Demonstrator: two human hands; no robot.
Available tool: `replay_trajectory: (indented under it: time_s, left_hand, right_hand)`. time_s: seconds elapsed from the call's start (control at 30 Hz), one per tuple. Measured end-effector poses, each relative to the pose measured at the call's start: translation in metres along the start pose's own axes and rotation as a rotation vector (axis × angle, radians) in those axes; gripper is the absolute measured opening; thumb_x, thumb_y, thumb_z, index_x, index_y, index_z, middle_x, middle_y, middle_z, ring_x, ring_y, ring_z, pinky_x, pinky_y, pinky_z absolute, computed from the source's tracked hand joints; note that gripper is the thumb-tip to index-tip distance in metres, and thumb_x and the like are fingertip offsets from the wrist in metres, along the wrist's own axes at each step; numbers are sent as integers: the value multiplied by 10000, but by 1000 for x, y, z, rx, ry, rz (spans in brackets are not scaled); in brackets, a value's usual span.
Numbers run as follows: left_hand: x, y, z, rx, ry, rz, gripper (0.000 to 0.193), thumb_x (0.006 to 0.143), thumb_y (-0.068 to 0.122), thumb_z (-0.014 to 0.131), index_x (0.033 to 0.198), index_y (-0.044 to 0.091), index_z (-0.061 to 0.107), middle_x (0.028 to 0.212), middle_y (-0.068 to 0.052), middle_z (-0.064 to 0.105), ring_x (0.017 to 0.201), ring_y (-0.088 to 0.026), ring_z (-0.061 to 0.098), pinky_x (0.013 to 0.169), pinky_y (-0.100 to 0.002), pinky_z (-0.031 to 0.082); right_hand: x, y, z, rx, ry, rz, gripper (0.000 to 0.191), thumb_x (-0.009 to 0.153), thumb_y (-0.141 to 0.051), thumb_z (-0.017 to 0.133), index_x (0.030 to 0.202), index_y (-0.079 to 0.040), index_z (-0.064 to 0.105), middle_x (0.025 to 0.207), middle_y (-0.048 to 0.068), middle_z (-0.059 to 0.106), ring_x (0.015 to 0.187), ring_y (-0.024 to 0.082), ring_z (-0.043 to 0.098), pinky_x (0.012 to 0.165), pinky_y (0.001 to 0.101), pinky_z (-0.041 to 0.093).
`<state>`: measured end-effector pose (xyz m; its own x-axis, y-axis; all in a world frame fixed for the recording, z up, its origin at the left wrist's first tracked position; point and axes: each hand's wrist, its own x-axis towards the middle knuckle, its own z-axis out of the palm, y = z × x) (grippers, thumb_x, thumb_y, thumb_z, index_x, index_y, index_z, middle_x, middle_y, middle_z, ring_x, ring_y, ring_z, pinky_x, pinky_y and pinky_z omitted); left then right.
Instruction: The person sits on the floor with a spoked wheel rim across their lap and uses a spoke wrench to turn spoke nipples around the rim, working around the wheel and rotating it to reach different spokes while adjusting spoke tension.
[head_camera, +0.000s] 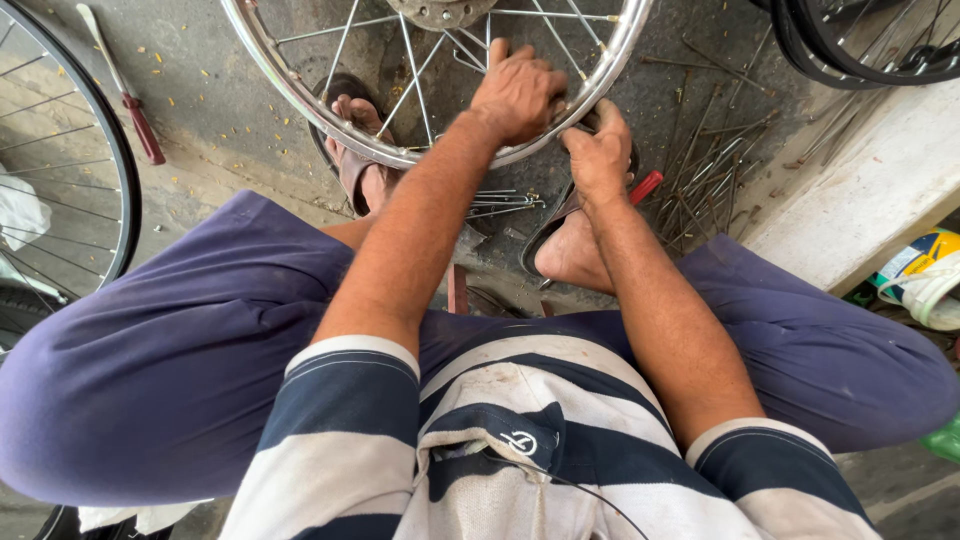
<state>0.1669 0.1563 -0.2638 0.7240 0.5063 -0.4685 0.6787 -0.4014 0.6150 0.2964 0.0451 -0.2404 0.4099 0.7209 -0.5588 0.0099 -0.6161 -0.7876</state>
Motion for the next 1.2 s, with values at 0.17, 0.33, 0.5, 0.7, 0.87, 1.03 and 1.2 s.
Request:
replay_trajectory:
  time_s: [0.17,0.33,0.5,0.7,0.87,1.03,1.2]
  left_hand:
    - [3,8,9,93,90,-25,358,1067,397,481,1046,159,747,1066,-86,688,1210,-267,509,1107,-655,154]
    - [7,-11,-1,158,196,30,446,887,523,579,1094,160,733,1044,-96,691,1128,-314,576,1002,-610,234]
    - [6,-3,-12,114,-124,-98,348,1106,442,485,1105,195,730,1038,-53,716,1073,-229,609,1062,-489,319]
    - [8,2,0,11,162,45,248,945,369,633,1062,175,734,995,-61,717,1075,-262,574,970,-543,287]
    - [12,4,7,-141,125,-7,248,925,313,660,1102,148,717,1116,-13,721,1152,-240,558,1066,-503,299]
    - [13,13,5,-5,70,-56,255,1008,336,579,1107,149,720,1128,-58,688,1209,-270,489,1038,-552,273]
    - [14,13,8,-40,57,-47,325,1029,375,498,1106,149,719,1111,-71,684,1211,-267,470,1065,-561,258]
  right_hand:
    - [0,0,-3,40,-14,4,411,789,39,642,1200,39,638,1159,117,731,1079,195,710,939,293,580]
    - [2,-2,-7,135,-35,67,414,798,49,634,1213,54,626,1125,133,728,1018,189,703,889,298,579]
    - [-1,-16,-4,137,34,78,388,813,50,651,1200,74,627,1105,137,721,988,189,705,878,302,589]
    - [4,-22,-8,187,19,53,392,803,55,631,1194,79,650,1092,120,747,992,191,720,887,296,583]
    - [6,-15,-8,204,8,52,415,822,39,660,1235,76,649,1100,113,728,965,179,688,845,284,563]
    - [3,-15,-8,-2,75,80,485,765,10,671,1248,62,648,1103,102,717,962,159,699,843,267,585]
    - [5,-9,-9,39,62,49,475,760,12,630,1232,57,670,1095,100,734,955,161,699,834,269,581]
